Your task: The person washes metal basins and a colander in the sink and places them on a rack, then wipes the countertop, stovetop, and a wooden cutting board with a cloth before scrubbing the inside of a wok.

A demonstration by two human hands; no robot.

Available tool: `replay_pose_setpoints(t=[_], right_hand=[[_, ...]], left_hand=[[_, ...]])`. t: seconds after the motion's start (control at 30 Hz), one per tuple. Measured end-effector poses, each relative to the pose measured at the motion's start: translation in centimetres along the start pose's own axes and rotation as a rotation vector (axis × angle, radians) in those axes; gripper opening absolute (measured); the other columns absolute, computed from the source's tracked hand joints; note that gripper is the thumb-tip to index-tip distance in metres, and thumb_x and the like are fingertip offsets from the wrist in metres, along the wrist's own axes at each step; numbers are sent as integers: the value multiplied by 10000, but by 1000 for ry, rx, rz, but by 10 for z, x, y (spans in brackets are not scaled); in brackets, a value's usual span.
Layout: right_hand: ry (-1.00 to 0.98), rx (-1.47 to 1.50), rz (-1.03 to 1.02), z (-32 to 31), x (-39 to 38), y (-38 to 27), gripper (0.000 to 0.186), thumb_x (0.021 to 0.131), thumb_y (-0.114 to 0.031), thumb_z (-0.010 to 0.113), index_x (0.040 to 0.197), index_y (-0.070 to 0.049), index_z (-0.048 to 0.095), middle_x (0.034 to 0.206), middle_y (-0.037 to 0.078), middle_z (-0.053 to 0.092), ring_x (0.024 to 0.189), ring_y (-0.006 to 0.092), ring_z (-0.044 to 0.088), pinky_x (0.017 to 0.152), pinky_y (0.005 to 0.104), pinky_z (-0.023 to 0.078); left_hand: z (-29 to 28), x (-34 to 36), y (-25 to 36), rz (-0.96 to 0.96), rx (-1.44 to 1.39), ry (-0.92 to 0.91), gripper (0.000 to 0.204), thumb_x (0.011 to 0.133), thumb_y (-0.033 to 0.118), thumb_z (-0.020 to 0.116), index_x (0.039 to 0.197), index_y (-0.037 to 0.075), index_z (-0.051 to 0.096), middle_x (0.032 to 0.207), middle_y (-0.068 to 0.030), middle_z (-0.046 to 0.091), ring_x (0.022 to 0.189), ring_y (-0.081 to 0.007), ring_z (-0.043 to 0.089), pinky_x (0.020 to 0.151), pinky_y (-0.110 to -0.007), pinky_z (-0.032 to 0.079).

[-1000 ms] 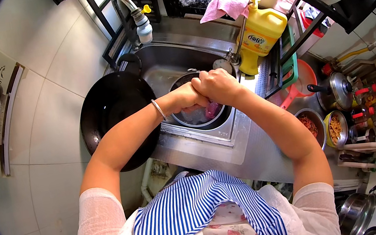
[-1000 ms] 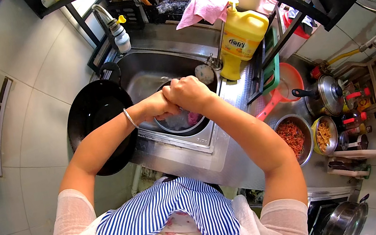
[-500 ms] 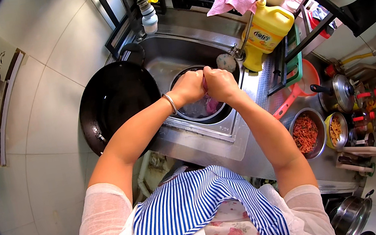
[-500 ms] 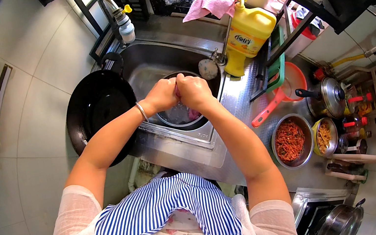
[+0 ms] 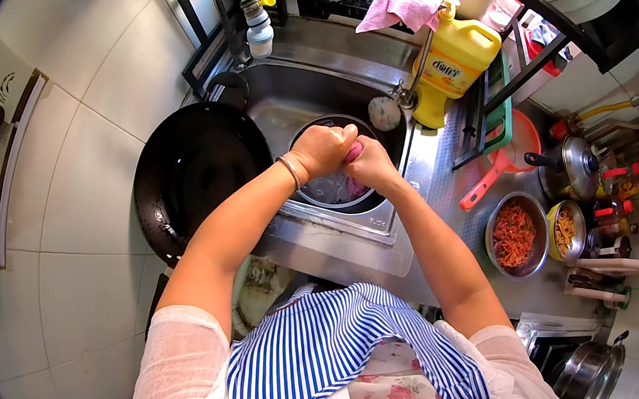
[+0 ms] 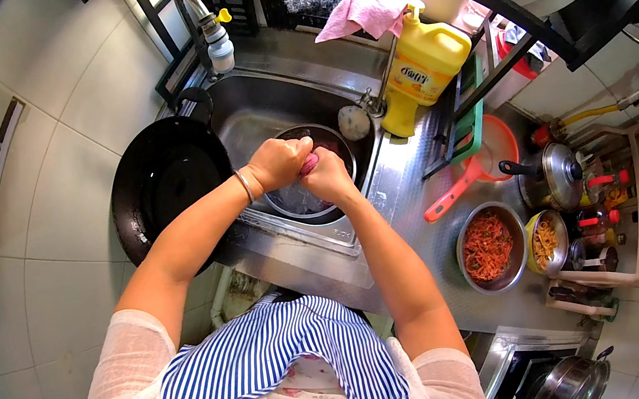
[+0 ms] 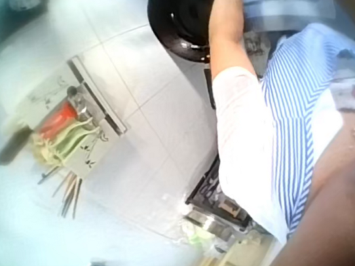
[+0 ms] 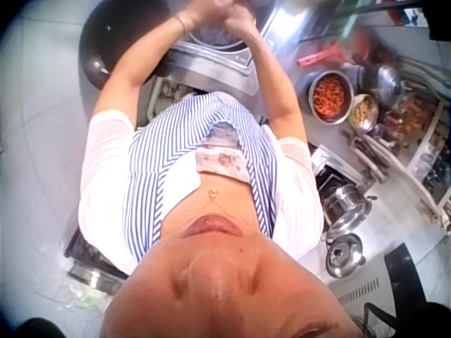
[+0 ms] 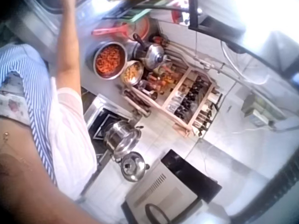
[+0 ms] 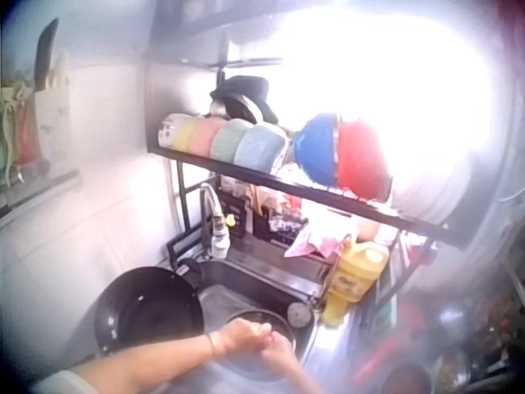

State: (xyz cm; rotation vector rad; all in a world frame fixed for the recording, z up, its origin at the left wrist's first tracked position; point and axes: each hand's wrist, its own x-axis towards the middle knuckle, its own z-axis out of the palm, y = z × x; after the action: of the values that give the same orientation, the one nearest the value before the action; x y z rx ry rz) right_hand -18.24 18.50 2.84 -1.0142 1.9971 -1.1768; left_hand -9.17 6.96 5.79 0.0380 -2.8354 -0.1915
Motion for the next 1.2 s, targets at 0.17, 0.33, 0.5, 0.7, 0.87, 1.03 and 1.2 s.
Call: replay_pose_setpoints(t=[0.17, 0.33, 0.5, 0.7, 0.87, 1.03, 1.2], right_hand=[[-220, 243, 223, -14, -7, -17, 287, 740, -198, 678, 888, -42, 487, 607, 12, 480, 446, 81, 425, 409, 252, 352], [-434, 811, 336, -35, -18, -6, 376, 891, -471, 442, 907, -98, 485, 629, 24, 479, 429, 82, 377, 345, 213, 282], [-268, 268, 239, -37, 6, 27, 562, 859, -591, 388, 1146, -122, 496, 872, 46, 604, 702, 154, 569, 556, 319, 475], [-306, 89, 191, -64, 23, 48, 372, 862, -323, 562, 1138, -96, 460, 1018, 87, 561, 768, 180, 594, 626, 347, 508], [-125, 791, 22, -54, -3, 5, 526, 757, -24, 533, 1209, -62, 268, 1067, 137, 486, 846, 226, 575, 599, 336, 531], [-107, 863, 88, -56, -5, -1, 331, 794, -24, 473, 1113, -36, 383, 927, 102, 548, 678, 179, 586, 482, 272, 499], [-207, 815, -119, -20, -10, -76, 135, 913, -135, 467, 1008, -41, 487, 813, 48, 555, 670, 130, 568, 511, 272, 480]], left_hand=[[11, -2, -11, -31, -20, -31, 208, 704, 138, 595, 836, 61, 453, 778, -123, 593, 724, -277, 606, 575, -366, 476], [2, 8, -9, -208, -86, -97, 636, 604, 99, 664, 1185, 76, 405, 1180, -169, 454, 1095, -334, 449, 853, -418, 395], [-16, 13, -15, -404, -268, -182, 833, 584, 89, 663, 1335, 156, 307, 1372, -171, 237, 1280, -364, 235, 1026, -462, 226], [-50, 14, 0, -309, -77, -318, 183, 730, 285, 644, 729, 105, 677, 1414, -62, 280, 1335, -335, 122, 1026, -599, 50], [-76, -43, 4, -392, -16, -45, 640, 654, 211, 713, 1250, 234, 483, 1468, -136, 35, 1350, -348, 40, 1027, -584, 52], [-135, -148, -18, -560, 72, 222, 596, 637, 203, 691, 1208, 203, 517, 1388, -156, 255, 1279, -326, 244, 997, -507, 215], [-134, -349, -66, -975, -145, 342, 333, 773, 177, 631, 1058, 20, 557, 1131, -161, 532, 1026, -290, 509, 886, -373, 411]])
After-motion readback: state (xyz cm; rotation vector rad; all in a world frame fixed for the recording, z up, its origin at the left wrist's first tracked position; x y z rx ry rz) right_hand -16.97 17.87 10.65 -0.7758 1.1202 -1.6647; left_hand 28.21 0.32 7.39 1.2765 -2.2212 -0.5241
